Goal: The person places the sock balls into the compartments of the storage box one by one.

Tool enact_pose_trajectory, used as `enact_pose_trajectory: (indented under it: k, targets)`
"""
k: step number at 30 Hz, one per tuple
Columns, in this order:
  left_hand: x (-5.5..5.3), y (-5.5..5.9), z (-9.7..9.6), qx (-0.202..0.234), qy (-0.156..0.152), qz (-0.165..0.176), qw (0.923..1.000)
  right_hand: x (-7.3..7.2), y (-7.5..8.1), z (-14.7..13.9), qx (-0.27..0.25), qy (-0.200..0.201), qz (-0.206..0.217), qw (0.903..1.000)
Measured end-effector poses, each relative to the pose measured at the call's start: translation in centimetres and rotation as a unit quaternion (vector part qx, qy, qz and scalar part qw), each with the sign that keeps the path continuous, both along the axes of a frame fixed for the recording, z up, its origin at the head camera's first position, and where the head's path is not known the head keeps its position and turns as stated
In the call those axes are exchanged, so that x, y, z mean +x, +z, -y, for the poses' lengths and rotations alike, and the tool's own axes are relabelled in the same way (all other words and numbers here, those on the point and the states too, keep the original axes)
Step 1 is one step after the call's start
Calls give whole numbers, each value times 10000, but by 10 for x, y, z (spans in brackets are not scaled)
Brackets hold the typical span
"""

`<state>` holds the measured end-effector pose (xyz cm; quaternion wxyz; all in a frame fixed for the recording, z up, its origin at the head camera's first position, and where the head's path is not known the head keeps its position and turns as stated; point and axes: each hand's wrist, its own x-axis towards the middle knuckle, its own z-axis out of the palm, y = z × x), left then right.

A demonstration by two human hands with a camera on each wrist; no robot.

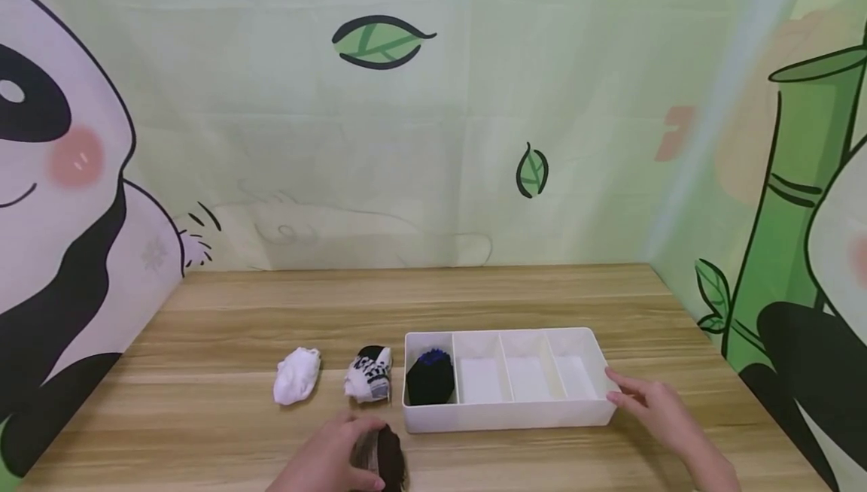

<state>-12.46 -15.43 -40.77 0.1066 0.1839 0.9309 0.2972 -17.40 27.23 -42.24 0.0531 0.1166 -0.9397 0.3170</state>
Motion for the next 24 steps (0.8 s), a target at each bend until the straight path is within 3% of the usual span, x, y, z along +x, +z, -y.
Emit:
enact_pose_trajectory:
  k: [8,24]
  targets:
    - [-3,-3,-2,115,146,289,9994,0,0,1,-146,21,10,9999]
    - [-3,-8,-7,-214,97,-158,9996,-1,1,-1,-100,58,25,9999]
